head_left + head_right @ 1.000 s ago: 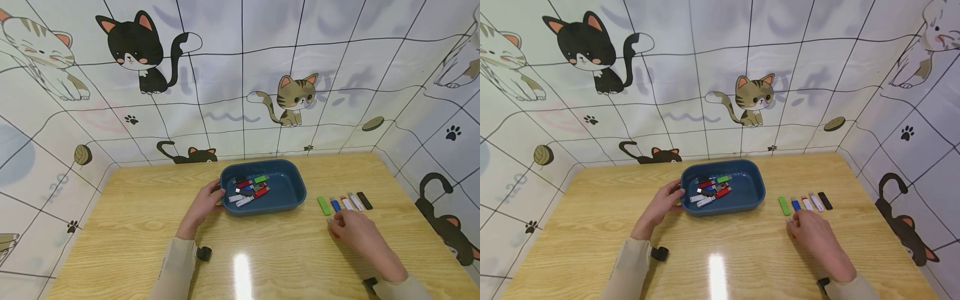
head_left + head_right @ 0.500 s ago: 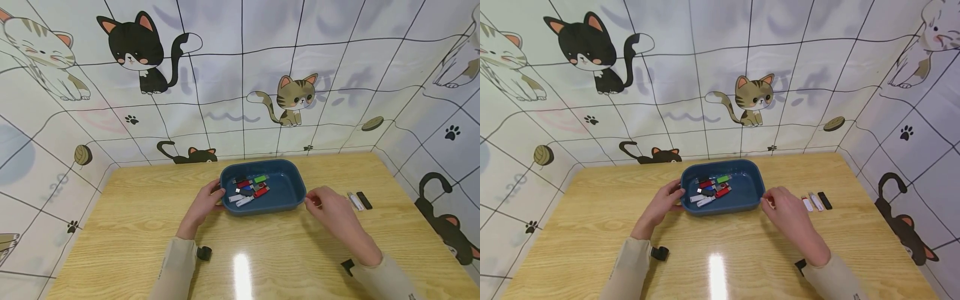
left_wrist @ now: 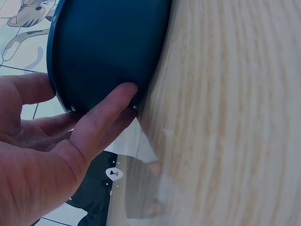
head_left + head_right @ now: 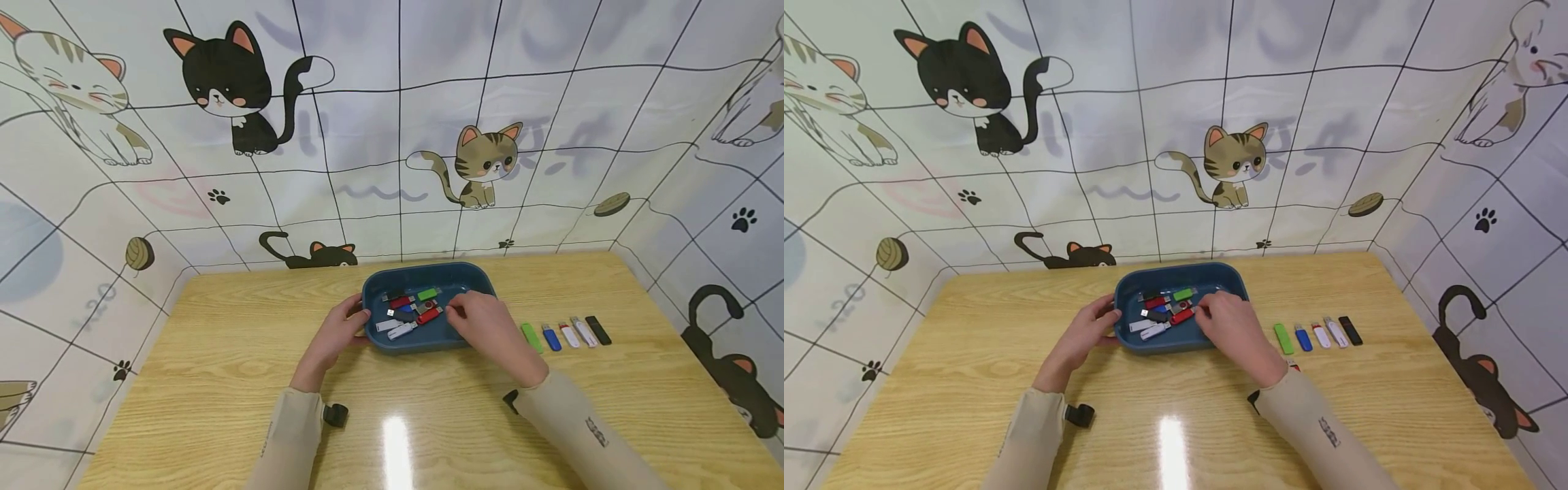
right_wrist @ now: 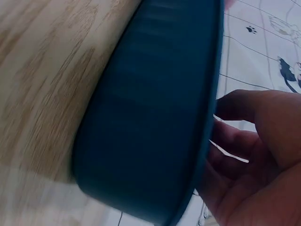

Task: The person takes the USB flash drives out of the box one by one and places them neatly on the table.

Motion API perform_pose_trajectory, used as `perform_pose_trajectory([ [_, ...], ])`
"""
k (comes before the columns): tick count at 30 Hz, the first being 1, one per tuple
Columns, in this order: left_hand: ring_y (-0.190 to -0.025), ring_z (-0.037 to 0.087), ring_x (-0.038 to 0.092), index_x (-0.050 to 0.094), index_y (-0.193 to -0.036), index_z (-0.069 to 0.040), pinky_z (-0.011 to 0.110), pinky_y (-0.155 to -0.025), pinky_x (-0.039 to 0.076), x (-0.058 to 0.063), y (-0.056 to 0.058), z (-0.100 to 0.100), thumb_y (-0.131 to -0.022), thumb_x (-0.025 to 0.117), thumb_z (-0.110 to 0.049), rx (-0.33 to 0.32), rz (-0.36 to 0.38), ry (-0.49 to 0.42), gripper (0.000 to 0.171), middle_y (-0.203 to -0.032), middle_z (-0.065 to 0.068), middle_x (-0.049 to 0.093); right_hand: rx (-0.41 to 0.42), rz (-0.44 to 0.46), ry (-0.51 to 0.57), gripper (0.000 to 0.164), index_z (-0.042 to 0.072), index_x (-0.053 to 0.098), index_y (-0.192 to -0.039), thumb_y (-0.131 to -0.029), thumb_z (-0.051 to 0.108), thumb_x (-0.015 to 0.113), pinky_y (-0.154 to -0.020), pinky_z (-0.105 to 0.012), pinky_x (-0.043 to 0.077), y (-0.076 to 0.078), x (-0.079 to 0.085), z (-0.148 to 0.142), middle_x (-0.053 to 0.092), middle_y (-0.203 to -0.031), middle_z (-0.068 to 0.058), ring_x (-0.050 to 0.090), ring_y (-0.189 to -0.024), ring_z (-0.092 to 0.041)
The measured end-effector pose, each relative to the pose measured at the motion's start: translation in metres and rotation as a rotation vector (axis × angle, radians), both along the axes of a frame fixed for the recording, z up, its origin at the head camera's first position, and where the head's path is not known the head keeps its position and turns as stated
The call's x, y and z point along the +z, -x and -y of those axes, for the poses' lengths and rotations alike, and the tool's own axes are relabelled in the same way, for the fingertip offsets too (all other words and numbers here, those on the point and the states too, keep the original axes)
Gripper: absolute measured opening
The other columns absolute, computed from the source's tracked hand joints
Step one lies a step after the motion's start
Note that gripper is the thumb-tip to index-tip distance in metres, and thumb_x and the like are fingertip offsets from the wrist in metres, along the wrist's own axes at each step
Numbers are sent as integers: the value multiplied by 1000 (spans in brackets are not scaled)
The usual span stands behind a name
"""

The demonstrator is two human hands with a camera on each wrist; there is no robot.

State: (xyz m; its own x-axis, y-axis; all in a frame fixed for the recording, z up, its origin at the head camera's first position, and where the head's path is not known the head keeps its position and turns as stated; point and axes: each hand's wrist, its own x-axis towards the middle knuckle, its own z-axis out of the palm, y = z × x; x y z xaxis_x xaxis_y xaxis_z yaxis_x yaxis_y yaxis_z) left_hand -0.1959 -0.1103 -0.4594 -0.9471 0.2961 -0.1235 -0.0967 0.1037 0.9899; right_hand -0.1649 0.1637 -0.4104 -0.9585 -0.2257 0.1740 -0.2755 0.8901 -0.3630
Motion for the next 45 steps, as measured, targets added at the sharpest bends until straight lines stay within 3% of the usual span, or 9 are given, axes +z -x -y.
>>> perform_pose_trajectory([
  [5,-107,39,60,35,-147,5,44,-74,57,-1,0,0,-101,45,-9,2,2,-4,49,-138,26,46,23,90,-20,26,17,66,-68,-93,23,59,-46,-26,31,13,-6,11,48,-58,5,41,-50,-12],
  [9,-107,38,60,36,-147,4,44,-74,57,0,0,1,-100,46,-10,10,12,11,50,-139,25,45,5,123,-39,34,15,58,-60,-92,25,60,-44,-26,20,22,-9,17,35,-50,4,33,-46,-14],
  [19,-106,39,60,35,-147,4,44,-75,57,2,-2,1,-100,46,-11,0,0,12,51,-140,26,44,-66,244,-98,45,12,54,-52,-89,34,64,-43,-26,24,36,-16,27,40,-50,1,39,-45,-15],
  [25,-107,39,60,34,-148,4,44,-75,57,2,-1,0,-101,45,-11,-9,-4,7,51,-141,26,44,-59,238,-120,42,12,56,-54,-88,34,66,-44,-27,26,41,-20,30,43,-51,0,43,-47,-15],
  [38,-108,40,59,36,-147,4,45,-75,57,5,-3,0,-100,47,-11,1,4,4,51,-140,27,44,-43,218,-109,44,15,58,-50,-86,38,68,-45,-28,21,45,-26,41,39,-47,4,39,-46,-13],
  [45,-107,38,61,38,-147,1,44,-75,57,2,-1,0,-100,48,-12,10,11,6,50,-140,23,46,-38,230,-127,33,11,59,-58,-86,27,67,-45,-28,26,45,-25,40,43,-52,2,44,-49,-14],
])
